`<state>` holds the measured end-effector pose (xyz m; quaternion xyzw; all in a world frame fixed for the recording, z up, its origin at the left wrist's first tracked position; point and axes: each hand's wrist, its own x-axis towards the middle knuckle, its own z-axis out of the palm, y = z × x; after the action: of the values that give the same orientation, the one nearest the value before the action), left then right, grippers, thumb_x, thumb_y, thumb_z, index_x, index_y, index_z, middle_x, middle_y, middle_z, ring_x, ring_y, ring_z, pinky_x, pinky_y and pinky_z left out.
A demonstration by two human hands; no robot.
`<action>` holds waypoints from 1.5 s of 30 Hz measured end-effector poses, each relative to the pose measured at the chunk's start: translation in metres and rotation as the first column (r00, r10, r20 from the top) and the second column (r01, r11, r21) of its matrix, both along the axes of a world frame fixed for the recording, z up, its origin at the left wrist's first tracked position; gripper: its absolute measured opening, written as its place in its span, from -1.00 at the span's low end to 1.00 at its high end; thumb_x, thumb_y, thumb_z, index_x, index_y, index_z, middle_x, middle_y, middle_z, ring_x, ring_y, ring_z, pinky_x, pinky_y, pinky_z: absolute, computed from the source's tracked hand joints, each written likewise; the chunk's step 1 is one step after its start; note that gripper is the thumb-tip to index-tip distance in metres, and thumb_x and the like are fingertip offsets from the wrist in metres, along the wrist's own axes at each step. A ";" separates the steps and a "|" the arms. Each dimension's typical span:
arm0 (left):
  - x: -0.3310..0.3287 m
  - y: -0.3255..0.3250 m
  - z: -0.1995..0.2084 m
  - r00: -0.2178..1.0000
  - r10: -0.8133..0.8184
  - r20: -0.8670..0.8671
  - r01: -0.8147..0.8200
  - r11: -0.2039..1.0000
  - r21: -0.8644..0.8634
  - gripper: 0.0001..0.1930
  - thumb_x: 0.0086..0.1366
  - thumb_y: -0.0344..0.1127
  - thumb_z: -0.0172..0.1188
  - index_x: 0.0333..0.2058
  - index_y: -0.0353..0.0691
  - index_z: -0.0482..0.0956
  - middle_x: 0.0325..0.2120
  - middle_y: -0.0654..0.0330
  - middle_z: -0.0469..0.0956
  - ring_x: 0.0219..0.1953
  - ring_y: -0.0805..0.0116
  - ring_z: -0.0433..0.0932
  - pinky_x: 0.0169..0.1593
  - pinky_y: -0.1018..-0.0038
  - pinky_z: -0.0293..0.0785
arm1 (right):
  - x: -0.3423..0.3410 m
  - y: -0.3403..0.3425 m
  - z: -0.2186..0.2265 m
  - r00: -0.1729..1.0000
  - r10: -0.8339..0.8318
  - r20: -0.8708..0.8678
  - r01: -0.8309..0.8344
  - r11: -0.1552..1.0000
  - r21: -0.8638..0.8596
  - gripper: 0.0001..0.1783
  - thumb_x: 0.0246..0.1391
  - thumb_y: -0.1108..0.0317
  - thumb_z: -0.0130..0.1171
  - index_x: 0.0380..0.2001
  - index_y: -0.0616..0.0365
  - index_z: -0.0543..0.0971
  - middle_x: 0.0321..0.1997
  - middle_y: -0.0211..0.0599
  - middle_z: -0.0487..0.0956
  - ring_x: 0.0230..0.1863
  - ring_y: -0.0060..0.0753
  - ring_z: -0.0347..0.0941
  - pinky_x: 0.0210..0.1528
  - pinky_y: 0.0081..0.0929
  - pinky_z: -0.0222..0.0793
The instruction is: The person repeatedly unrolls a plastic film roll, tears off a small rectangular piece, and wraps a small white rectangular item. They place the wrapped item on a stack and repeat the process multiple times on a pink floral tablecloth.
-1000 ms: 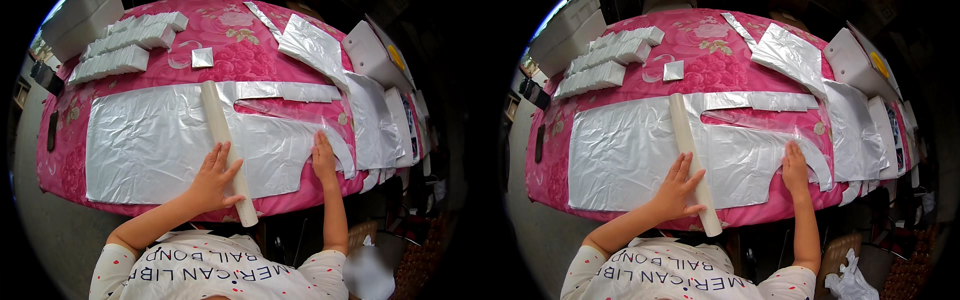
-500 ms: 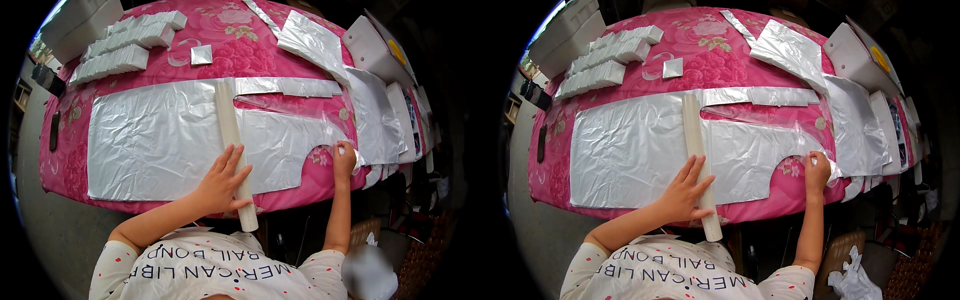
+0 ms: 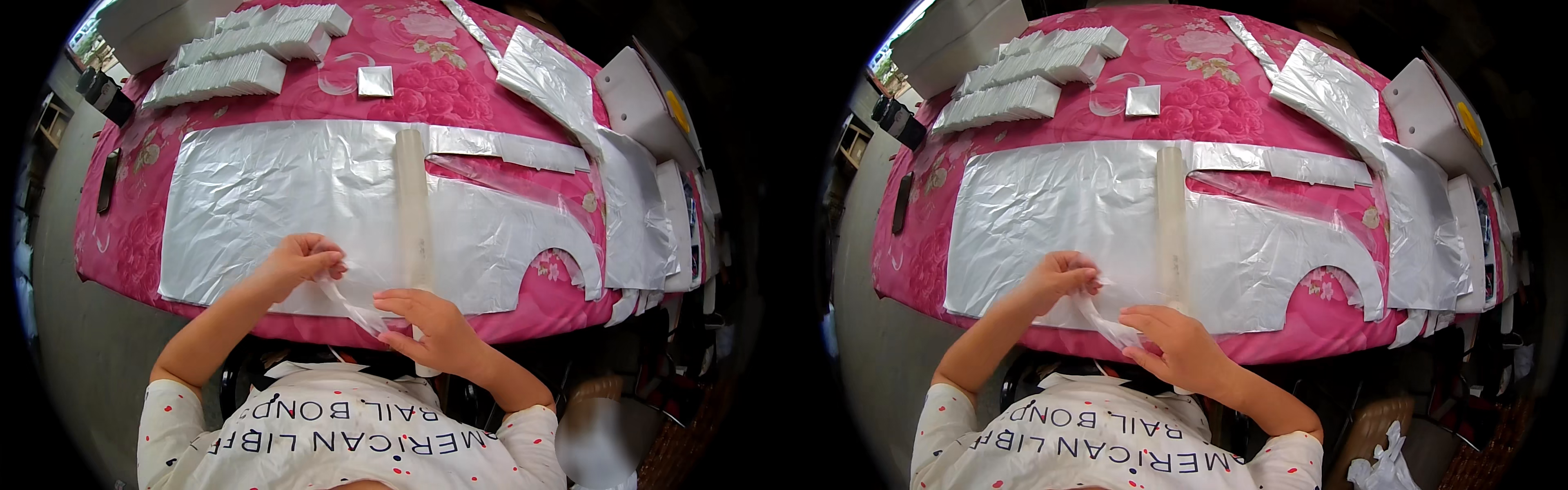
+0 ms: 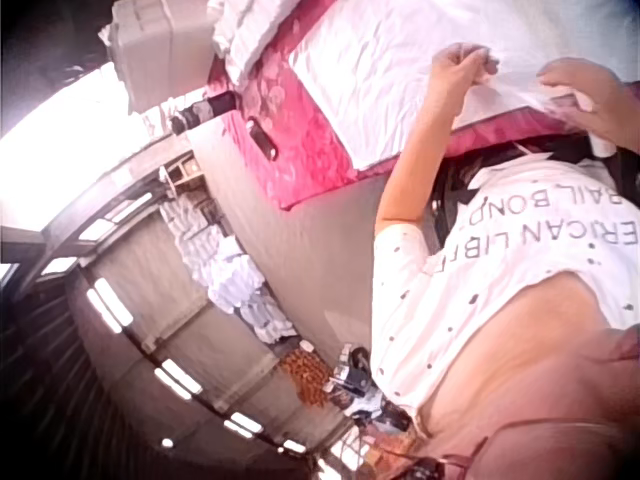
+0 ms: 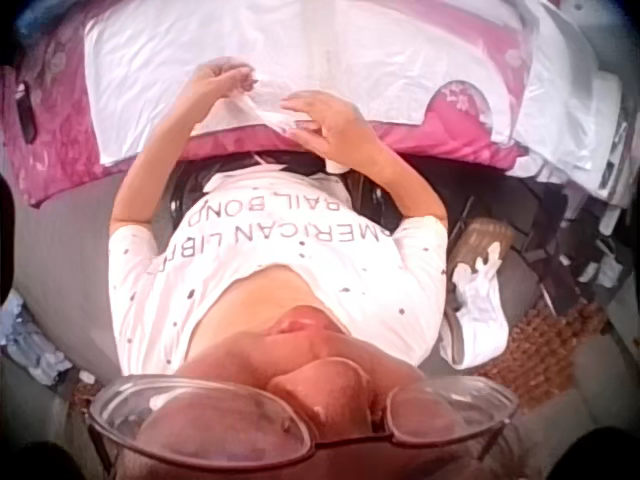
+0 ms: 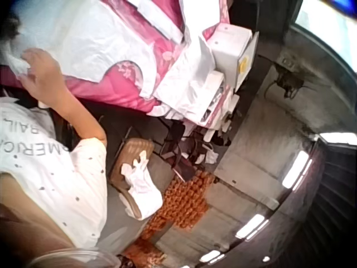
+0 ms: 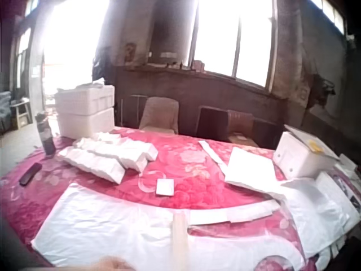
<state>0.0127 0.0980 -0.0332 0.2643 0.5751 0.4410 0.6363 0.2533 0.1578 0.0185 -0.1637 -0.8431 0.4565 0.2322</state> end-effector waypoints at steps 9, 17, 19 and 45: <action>-0.147 -0.070 0.020 0.641 0.041 -0.766 -0.060 0.998 0.004 -0.82 0.10 -0.54 0.07 -0.28 -0.32 0.51 -0.36 0.16 0.56 -0.32 0.33 0.54 -0.23 0.49 0.44 | 0.040 -0.023 -0.003 0.683 -0.358 0.637 0.352 0.925 0.143 -0.40 -0.19 -0.14 0.27 -0.36 0.25 0.47 -0.51 -0.16 0.53 -0.44 -0.12 0.49 -0.40 -0.30 0.39; 0.009 -0.004 0.084 0.345 0.188 -0.919 0.470 0.813 0.343 -0.61 -0.08 -0.68 -0.05 -0.19 -0.34 0.46 -0.11 0.01 0.46 -0.05 0.01 0.42 0.02 0.27 0.35 | 0.043 -0.037 -0.023 0.635 -0.281 0.719 0.430 0.903 -0.026 -0.37 -0.14 -0.15 0.22 -0.45 0.35 0.46 -0.62 0.03 0.51 -0.54 0.02 0.50 -0.43 -0.20 0.40; 0.046 0.006 0.039 0.424 0.124 -0.897 0.535 0.765 0.358 -0.53 0.01 -0.59 -0.02 -0.01 -0.42 0.34 0.03 -0.09 0.34 0.09 -0.02 0.31 0.12 0.26 0.26 | 0.038 -0.039 -0.022 0.648 -0.261 0.716 0.413 0.910 -0.043 -0.37 -0.14 -0.15 0.21 -0.46 0.35 0.45 -0.62 0.04 0.51 -0.53 0.04 0.49 -0.43 -0.20 0.40; 0.087 0.035 -0.033 0.073 0.111 -0.991 0.562 0.816 0.132 -0.40 0.21 -0.24 -0.20 0.14 -0.58 0.11 0.20 -0.25 0.06 0.29 -0.08 -0.02 0.31 0.17 -0.17 | -0.072 0.207 -0.086 0.738 -0.657 -0.151 -0.099 0.116 -0.988 -0.71 0.14 0.22 0.02 -0.21 0.24 0.48 -0.20 -0.18 0.56 -0.14 -0.33 0.51 -0.04 -0.40 0.42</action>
<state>0.0994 0.1327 -0.0663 0.7295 0.6596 0.1700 0.0622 0.1810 0.3650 -0.0679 -0.2943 -0.1856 0.8477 0.4005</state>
